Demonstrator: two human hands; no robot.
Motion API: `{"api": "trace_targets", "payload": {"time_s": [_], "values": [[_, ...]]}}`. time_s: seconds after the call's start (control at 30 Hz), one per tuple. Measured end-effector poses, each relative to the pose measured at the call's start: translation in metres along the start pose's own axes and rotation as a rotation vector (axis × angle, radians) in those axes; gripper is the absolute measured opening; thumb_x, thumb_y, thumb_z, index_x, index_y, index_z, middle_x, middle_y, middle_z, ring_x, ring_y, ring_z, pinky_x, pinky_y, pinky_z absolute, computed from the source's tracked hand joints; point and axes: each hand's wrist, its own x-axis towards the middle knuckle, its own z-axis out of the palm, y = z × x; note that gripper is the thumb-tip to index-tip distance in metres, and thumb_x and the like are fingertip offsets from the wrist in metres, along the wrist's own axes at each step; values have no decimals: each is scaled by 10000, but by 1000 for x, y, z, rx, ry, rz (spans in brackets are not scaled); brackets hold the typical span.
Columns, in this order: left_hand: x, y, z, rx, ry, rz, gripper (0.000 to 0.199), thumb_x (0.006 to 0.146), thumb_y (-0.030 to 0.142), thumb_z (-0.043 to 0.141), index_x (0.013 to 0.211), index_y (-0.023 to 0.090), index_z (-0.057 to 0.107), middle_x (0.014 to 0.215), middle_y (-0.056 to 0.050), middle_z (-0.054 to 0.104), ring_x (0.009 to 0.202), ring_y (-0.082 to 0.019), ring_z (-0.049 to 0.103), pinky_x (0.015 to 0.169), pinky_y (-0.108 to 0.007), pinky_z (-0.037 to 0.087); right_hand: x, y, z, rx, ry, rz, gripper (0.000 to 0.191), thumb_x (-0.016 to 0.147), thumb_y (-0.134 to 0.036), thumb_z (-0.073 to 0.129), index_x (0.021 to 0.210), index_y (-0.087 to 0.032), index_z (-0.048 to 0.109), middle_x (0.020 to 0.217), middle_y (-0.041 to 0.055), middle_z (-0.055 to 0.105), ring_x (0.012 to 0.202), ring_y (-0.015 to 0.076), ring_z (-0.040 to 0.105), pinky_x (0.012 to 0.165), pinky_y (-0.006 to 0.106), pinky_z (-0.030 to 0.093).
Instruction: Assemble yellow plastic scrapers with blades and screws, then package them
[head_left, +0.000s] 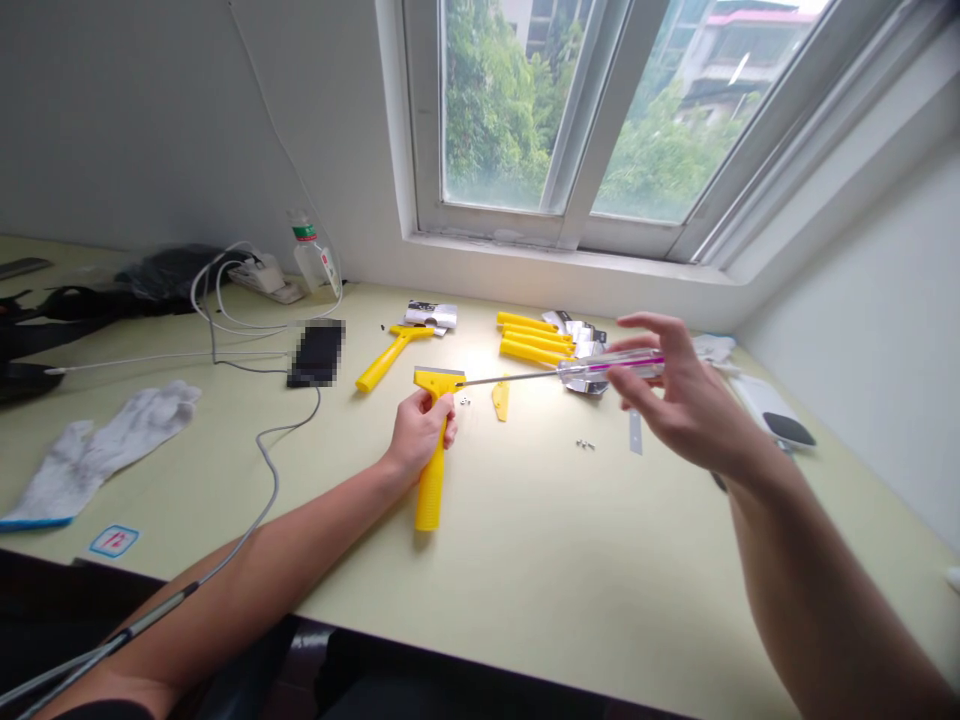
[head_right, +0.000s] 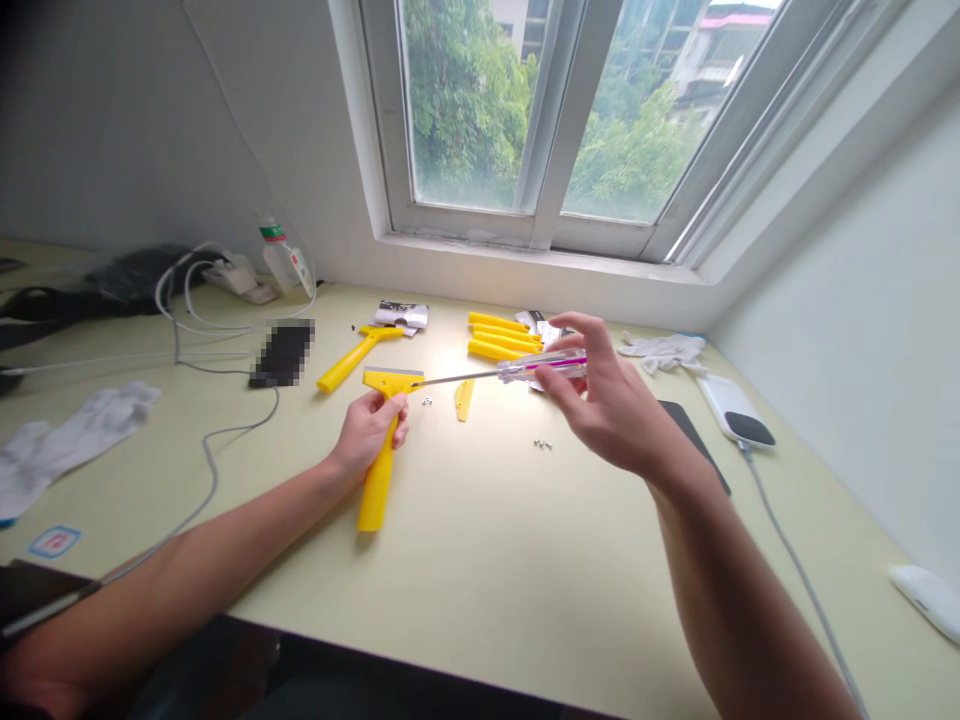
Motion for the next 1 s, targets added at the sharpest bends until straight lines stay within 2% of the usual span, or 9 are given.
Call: {"api": "trace_targets", "payload": {"time_s": [0.07,0.17,0.3,0.43,0.53,0.57,0.7,0.87,1.0], "values": [[0,0,0,0,0,3,239,783,303,653,693,168,478,628,49,505,376,-50,461,345,-188,346,0,0,0,48,-24,-42,499,895,-472,569,1316,-241,433,1036,91,687,640,172,656,583,307,525],[0,0,0,-2,-1,4,238,778,302,659,695,168,480,627,47,506,376,-51,463,346,-188,346,0,-2,1,4,56,44,380,922,-476,522,1215,-234,511,870,56,695,582,168,640,545,303,516],[-2,2,2,-3,4,1,242,769,296,665,688,168,477,622,48,497,372,-48,457,347,-186,341,-1,-4,1,66,5,-74,483,893,-451,575,1313,-255,442,1068,88,678,695,183,678,611,329,556],[-2,2,2,1,-3,6,255,767,313,675,683,168,483,623,44,503,374,-50,460,349,-188,344,-2,-4,1,-3,98,-9,373,894,-437,583,1202,-238,516,868,51,694,632,186,671,566,316,545],[-3,3,2,3,-6,3,261,766,320,678,684,168,482,616,45,502,374,-50,459,349,-187,346,-1,-3,2,109,20,-80,464,894,-400,590,1301,-247,429,1108,98,677,760,195,703,642,323,572],[-3,3,2,5,-8,0,262,765,319,679,685,169,481,613,46,500,373,-50,457,349,-187,346,-1,-2,3,116,25,-92,465,882,-403,606,1288,-247,441,1123,98,673,774,198,705,655,326,576],[-4,2,3,14,-20,-11,263,760,311,679,680,170,472,602,50,492,371,-51,455,344,-186,343,0,-1,6,54,137,28,352,849,-440,648,1117,-232,553,858,40,694,627,182,678,553,302,554],[-6,6,4,22,-34,7,255,773,329,667,702,168,482,628,49,495,375,-51,466,344,-187,341,1,-1,2,316,52,-22,393,854,-378,661,1196,-263,507,1086,66,671,707,181,699,642,354,596],[-13,11,9,24,-82,-3,269,767,356,679,720,165,495,648,41,510,376,-54,470,340,-192,337,5,0,8,459,254,-64,393,837,-346,685,1167,-286,479,995,56,688,833,238,705,723,431,596]]}}
